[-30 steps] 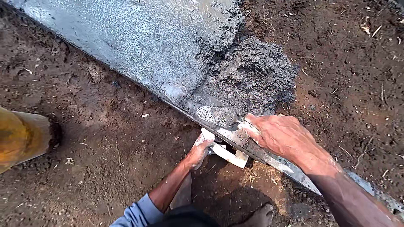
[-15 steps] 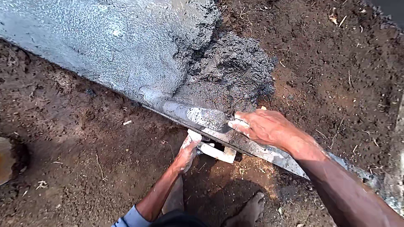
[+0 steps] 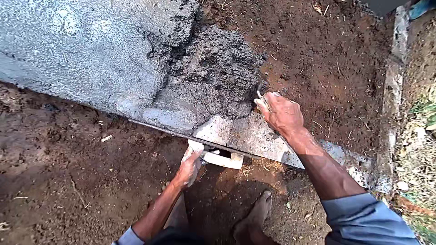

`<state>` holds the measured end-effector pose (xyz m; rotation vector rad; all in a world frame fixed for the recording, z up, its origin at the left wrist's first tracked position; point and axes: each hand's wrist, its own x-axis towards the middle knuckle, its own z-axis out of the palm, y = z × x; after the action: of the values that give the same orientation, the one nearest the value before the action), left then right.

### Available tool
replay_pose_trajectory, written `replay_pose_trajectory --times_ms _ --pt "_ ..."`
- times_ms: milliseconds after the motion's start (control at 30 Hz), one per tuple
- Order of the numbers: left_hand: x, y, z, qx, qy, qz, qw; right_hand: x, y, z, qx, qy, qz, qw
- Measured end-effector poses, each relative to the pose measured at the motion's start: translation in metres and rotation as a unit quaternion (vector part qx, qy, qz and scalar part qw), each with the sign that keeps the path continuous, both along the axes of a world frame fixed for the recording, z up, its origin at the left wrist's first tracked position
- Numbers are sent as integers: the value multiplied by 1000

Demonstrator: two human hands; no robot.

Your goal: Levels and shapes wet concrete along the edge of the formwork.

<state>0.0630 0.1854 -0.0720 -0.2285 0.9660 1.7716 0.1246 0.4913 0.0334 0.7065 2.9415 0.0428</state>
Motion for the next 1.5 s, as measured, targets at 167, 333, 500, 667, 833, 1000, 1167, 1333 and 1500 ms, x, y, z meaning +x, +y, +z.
replay_pose_trajectory --times_ms 167,333,500,667,833,1000,1167,1333,1500 --pt "2 4 0 -5 -5 -5 1000 38 -16 14 24 38 85 995" --pt "5 4 -3 2 -10 -6 1000 50 -23 49 -150 31 -137 979" --pt "7 6 -5 10 -9 -9 1000 64 -26 45 -376 -81 -198 902" --pt "12 9 -5 5 -15 -15 1000 55 -51 44 -255 -250 -120 926" --pt "13 10 -5 7 -18 -9 1000 71 -34 68 -198 -194 -79 958" --pt "12 9 -2 -3 -16 -15 1000 54 -64 61 -296 -271 -95 911" --pt "12 9 -3 -5 -20 -16 1000 12 -87 60 -212 -368 -72 903" --pt "11 11 -4 3 -20 -15 1000 16 -55 90 -182 -327 -12 927" --pt "13 10 -6 6 -20 -15 1000 27 -46 65 -273 -182 -60 943"
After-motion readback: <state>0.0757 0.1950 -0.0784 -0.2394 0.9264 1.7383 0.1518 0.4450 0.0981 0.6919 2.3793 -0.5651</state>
